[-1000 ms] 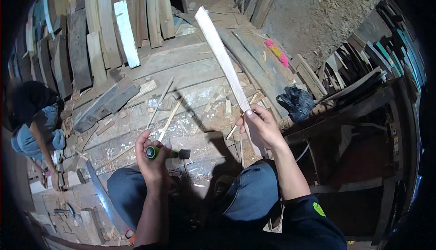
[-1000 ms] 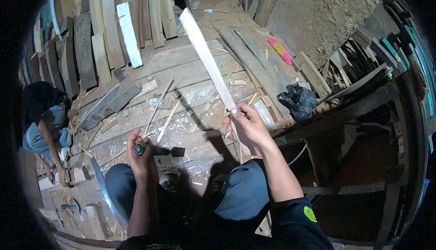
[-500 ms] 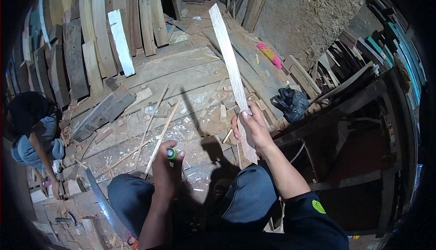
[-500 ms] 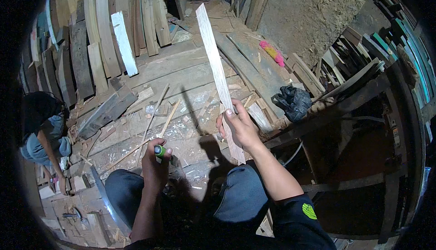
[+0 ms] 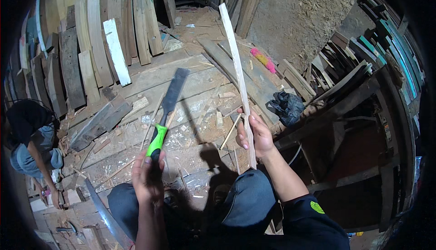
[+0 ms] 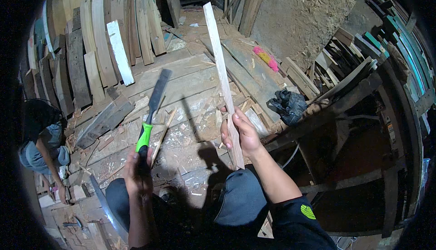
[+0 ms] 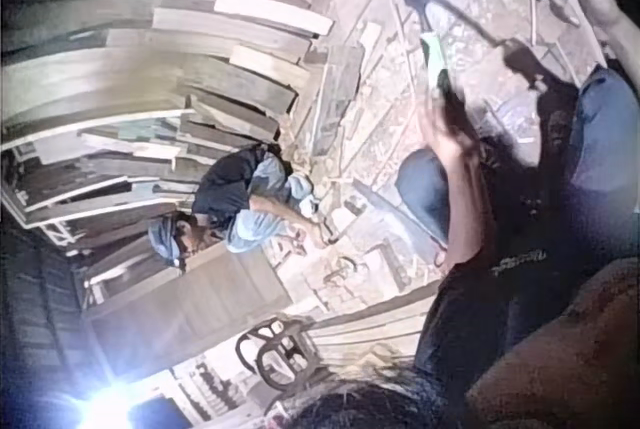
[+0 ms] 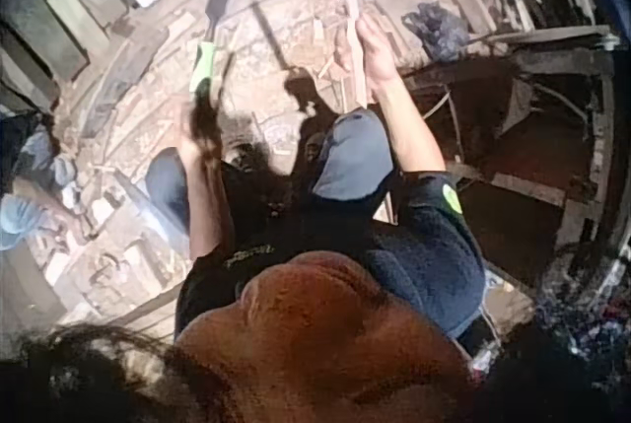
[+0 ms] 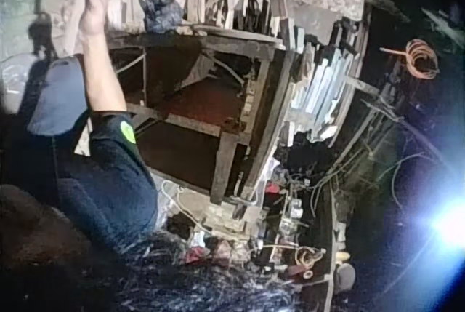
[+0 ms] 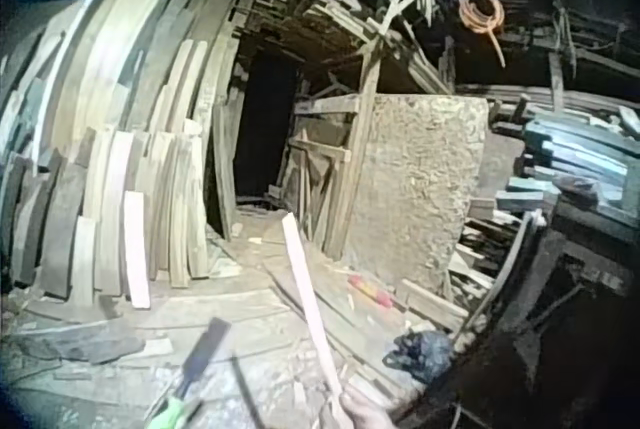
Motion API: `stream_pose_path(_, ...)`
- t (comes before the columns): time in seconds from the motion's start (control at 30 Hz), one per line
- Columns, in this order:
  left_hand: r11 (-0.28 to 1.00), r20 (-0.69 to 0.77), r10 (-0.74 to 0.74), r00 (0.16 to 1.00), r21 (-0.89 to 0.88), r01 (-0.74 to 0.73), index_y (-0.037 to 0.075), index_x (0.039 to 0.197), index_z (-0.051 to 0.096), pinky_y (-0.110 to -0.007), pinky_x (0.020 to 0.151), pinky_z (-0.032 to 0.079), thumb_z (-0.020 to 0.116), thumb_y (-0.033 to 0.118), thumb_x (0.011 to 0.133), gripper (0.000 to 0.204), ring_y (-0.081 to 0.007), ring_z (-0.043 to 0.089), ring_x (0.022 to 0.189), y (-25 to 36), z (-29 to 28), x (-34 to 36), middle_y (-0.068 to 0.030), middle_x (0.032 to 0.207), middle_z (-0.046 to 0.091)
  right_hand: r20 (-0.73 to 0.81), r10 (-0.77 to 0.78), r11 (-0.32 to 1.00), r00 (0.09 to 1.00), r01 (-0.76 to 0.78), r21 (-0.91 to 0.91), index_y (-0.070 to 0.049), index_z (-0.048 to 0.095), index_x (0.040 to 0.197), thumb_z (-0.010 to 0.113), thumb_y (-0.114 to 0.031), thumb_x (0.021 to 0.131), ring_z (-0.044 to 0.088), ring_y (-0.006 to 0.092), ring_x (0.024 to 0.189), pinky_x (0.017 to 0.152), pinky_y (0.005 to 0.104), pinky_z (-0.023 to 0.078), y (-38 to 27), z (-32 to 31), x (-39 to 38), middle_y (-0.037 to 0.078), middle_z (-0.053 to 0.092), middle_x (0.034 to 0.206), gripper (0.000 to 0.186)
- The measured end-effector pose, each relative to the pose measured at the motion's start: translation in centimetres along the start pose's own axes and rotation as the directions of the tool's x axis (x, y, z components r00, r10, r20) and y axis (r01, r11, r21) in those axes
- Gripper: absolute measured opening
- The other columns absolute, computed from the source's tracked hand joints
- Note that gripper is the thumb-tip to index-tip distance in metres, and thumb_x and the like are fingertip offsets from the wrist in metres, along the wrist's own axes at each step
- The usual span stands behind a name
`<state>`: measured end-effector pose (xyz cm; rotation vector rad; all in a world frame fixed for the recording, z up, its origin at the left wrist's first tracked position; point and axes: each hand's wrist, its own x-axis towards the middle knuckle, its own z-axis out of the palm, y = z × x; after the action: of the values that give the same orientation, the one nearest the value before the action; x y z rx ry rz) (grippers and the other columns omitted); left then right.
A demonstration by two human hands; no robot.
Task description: Using a chisel to shape and carve a thin piece of wood while sitting on a workshop floor.
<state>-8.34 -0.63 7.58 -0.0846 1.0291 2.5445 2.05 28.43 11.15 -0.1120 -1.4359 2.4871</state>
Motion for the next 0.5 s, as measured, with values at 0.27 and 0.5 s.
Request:
stream_pose_path(0.27, 0.962, 0.408, -0.27, 0.872, 0.084, 0.259, 0.001, 0.14, 0.031, -0.03, 0.052, 0.052, 0.069, 0.023, 0.085, 0.071, -0.022, 0.062, 0.065, -0.8, 2.0, -2.1, -0.0112, 0.101, 0.058, -0.014, 0.024, 0.999, 1.0, -0.023, 0.026, -0.007, 0.042, 0.127, 0.062, -0.027, 0.09, 0.038, 0.0111, 0.038, 0.038, 0.0229, 0.037, 0.4, 0.7, -0.3, 0.003, 0.043, 0.062, 0.047)
stream_pose_path(0.5, 0.914, 0.494, -0.148, 0.857, 0.399, -0.072, 0.003, 0.125, 0.035, -0.026, 0.066, 0.047, 0.057, 0.003, 0.089, 0.042, -0.0126, 0.055, 0.076, -3.2, 1.7, -3.5, -0.011, 0.1, 0.053, -0.042, 0.039, 0.972, 0.998, -0.048, -0.231, -0.008, 0.042, 0.125, 0.05, -0.045, 0.095, 0.041, 0.0111, 0.042, 0.039, 0.0229, 0.035, 0.1, 4.7, -1.2, 0.004, 0.043, 0.058, 0.048)
